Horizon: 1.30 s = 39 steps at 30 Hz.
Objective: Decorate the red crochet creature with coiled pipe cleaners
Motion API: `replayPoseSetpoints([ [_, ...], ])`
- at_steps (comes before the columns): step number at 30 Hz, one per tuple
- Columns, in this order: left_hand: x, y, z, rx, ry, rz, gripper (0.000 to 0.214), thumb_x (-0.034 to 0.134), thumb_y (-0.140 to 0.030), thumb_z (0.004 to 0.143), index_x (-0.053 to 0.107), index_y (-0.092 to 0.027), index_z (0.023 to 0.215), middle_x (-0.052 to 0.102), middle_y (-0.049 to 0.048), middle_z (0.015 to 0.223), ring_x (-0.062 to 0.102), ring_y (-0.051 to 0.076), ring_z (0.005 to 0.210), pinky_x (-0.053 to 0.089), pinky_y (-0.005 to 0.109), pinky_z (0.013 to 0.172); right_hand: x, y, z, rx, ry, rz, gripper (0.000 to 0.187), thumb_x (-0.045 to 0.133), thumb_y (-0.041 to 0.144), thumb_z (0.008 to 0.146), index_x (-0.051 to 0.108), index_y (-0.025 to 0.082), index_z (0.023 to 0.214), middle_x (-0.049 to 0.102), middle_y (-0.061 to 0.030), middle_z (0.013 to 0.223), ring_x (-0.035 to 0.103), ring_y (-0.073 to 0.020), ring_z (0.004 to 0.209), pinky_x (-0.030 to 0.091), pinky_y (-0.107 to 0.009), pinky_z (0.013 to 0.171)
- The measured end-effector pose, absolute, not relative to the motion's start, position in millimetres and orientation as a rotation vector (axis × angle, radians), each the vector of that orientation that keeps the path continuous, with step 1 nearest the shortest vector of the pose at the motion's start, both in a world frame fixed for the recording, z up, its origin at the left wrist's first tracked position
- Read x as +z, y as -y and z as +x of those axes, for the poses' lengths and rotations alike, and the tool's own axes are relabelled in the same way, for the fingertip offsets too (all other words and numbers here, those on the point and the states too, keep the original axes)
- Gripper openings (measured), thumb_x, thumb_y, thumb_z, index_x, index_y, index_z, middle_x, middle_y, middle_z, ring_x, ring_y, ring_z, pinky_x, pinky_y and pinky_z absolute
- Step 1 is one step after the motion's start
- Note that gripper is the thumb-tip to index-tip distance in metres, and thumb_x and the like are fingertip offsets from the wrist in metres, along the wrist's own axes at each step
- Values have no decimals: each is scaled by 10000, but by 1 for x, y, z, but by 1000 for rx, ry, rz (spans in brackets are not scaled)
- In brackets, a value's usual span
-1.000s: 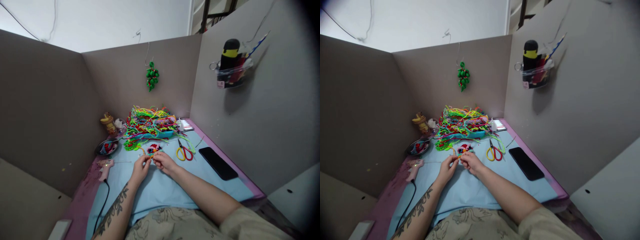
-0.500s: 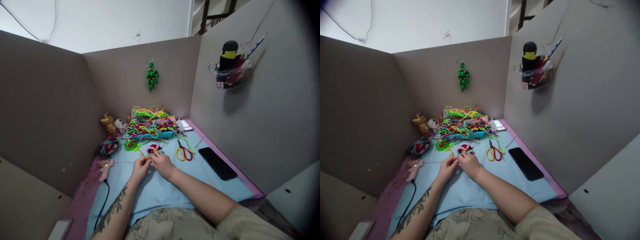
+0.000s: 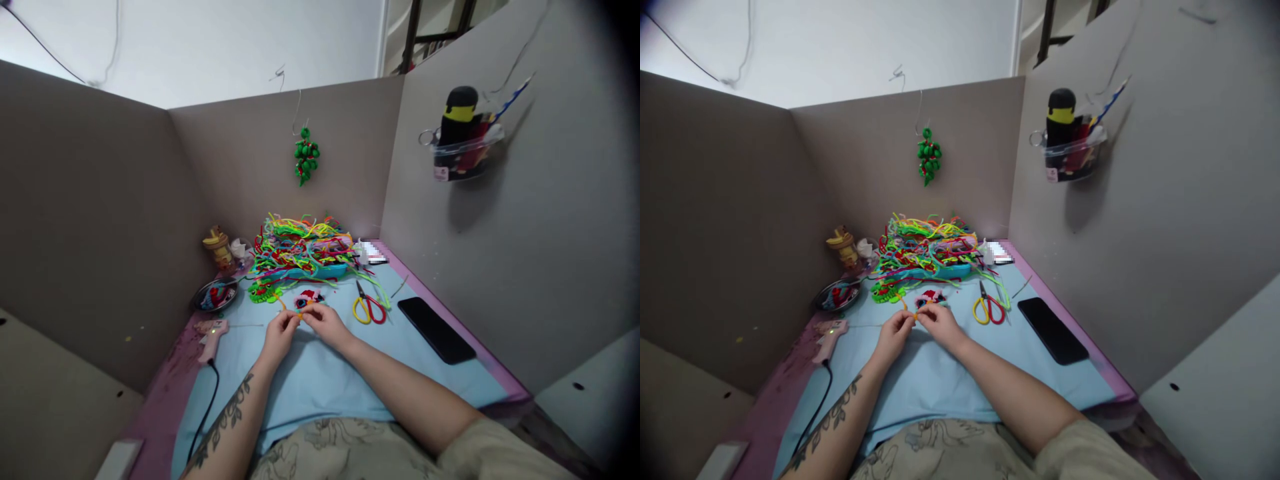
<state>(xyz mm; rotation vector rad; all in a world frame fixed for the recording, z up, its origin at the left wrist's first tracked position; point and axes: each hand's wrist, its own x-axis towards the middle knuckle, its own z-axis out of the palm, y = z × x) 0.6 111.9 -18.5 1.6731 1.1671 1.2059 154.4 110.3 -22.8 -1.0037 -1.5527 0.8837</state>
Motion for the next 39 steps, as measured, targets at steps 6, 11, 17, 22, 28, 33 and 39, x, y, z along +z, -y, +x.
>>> replayPoseSetpoints([
  [6, -18, -110, 2, 1252, -1200, 1662, 136, 635, -295, 708, 591, -167, 693, 551, -39, 591, 483, 114, 558, 382, 222, 556, -19, -108, 156, 928, 1511, -1013, 151, 654, 293, 752, 719, 164, 795, 704, -48, 768, 618, -176, 717, 477, -281, 669],
  [11, -19, -109, 2, 1293, -1213, 1669, 146, 648, -270, 686, 533, -181, 680, 513, -62, 553, 481, 105, 518, 383, 212, 524, -19, -108, 155, 1019, 1491, -1016, 166, 630, 301, 765, 704, 152, 753, 684, -21, 667, 594, -150, 609, 458, -256, 594],
  [17, -17, -108, 1, 1253, -1189, 1745, 178, 535, -312, 805, 635, -176, 860, 677, 14, 733, 632, 162, 678, 483, 270, 666, -18, -108, 156, 865, 1483, -1056, 135, 596, 245, 777, 675, 162, 706, 648, -16, 677, 566, -144, 631, 438, -253, 613],
  [22, -16, -106, 1, 1216, -1155, 1841, 187, 583, -305, 798, 706, -186, 875, 724, 48, 834, 645, 191, 791, 485, 300, 767, -16, -105, 159, 475, 1569, -1097, 120, 552, 177, 788, 628, 179, 695, 573, -22, 706, 542, -157, 671, 424, -267, 637],
  [28, -17, -105, 1, 1185, -1108, 1850, 214, 606, -303, 785, 722, -195, 929, 729, 62, 887, 643, 195, 800, 485, 306, 763, -19, -103, 156, 325, 1621, -1077, 130, 532, 168, 821, 590, 188, 707, 547, -19, 710, 532, -161, 683, 425, -275, 644],
  [33, -20, -111, -2, 1207, -1132, 1749, 224, 542, -331, 812, 682, -166, 870, 687, 38, 729, 610, 165, 675, 472, 266, 648, -20, -109, 159, 623, 1586, -938, 109, 620, 252, 817, 662, 188, 895, 627, -46, 854, 584, -157, 747, 469, -260, 645],
  [39, -16, -110, -1, 1207, -1092, 1673, 257, 539, -385, 800, 655, -158, 834, 645, 17, 683, 575, 148, 640, 460, 255, 633, -17, -107, 159, 663, 1594, -864, 164, 660, 208, 779, 683, 200, 942, 643, -71, 944, 603, -189, 889, 490, -316, 784],
])
